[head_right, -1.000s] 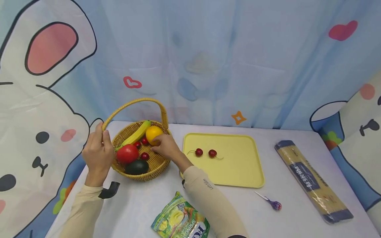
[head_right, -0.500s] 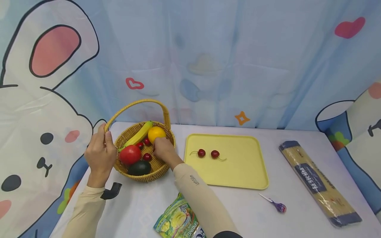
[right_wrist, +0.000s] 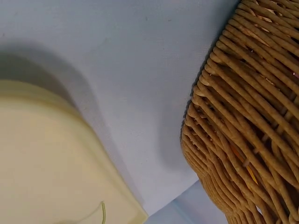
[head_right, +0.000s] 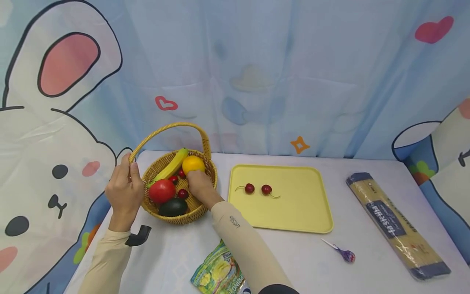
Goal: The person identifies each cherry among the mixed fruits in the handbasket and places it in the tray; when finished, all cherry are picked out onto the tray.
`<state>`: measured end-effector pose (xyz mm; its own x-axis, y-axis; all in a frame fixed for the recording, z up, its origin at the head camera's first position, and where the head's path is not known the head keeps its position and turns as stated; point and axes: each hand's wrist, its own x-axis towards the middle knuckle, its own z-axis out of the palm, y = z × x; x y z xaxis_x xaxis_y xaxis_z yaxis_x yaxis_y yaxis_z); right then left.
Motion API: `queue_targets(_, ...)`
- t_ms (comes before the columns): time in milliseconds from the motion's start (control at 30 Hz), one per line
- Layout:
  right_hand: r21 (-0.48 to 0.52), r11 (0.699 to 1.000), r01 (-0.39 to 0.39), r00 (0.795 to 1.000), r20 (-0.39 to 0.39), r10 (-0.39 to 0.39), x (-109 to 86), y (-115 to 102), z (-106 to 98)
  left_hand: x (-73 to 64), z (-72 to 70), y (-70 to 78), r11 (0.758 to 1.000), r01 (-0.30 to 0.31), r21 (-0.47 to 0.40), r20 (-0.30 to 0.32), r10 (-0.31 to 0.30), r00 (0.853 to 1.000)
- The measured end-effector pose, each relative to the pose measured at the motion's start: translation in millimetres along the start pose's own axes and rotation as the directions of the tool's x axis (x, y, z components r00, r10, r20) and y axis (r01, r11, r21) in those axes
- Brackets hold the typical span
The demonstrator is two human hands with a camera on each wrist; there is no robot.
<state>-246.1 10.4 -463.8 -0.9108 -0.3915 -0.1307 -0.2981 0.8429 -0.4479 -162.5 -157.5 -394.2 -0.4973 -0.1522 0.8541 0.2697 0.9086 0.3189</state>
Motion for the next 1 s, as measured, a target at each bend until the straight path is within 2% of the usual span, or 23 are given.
queue_targets(133, 0.022, 0.999, 0.036, 0.999, 0.017, -0.036, -0.3, 0.4, 0.0, 0.0, 0.6, -0.7, 1.0, 0.001, 0.006, -0.002, -0.001, 1.0)
queue_targets(233, 0.073, 0.994, 0.075, 0.995, 0.058, -0.08, -1.7, 1.0, -0.1, -0.8, 1.3, -1.3, 1.0, -0.005, 0.013, -0.001, 0.005, 1.0)
queue_targets(400, 0.182, 0.977, 0.11, 0.983, 0.123, -0.134, -2.5, 3.2, -0.1, -1.7, 1.3, -1.3, 1.0, -0.008, 0.013, 0.004, 0.008, 1.0)
queue_targets(500, 0.225, 0.964, 0.144, 0.969, 0.165, -0.184, -1.6, 3.8, -0.6, -1.3, 0.3, -1.0, 1.0, -0.008, 0.016, 0.006, 0.008, 1.0)
queue_targets(667, 0.226, 0.947, 0.227, 0.939, 0.208, -0.275, -0.5, 4.6, -0.9, -0.1, -1.1, 0.6, 1.0, -0.009, 0.011, 0.002, 0.009, 1.0)
queue_targets(900, 0.223, 0.945, 0.239, 0.935, 0.21, -0.286, -1.6, 2.5, 2.3, -0.3, -1.1, 1.7, 1.0, -0.009, 0.009, 0.004, 0.009, 1.0)
queue_targets(1000, 0.199, 0.94, 0.276, 0.926, 0.205, -0.316, -1.7, 2.0, 3.5, -0.2, -1.3, 2.1, 1.0, -0.008, 0.012, 0.003, 0.008, 1.0)
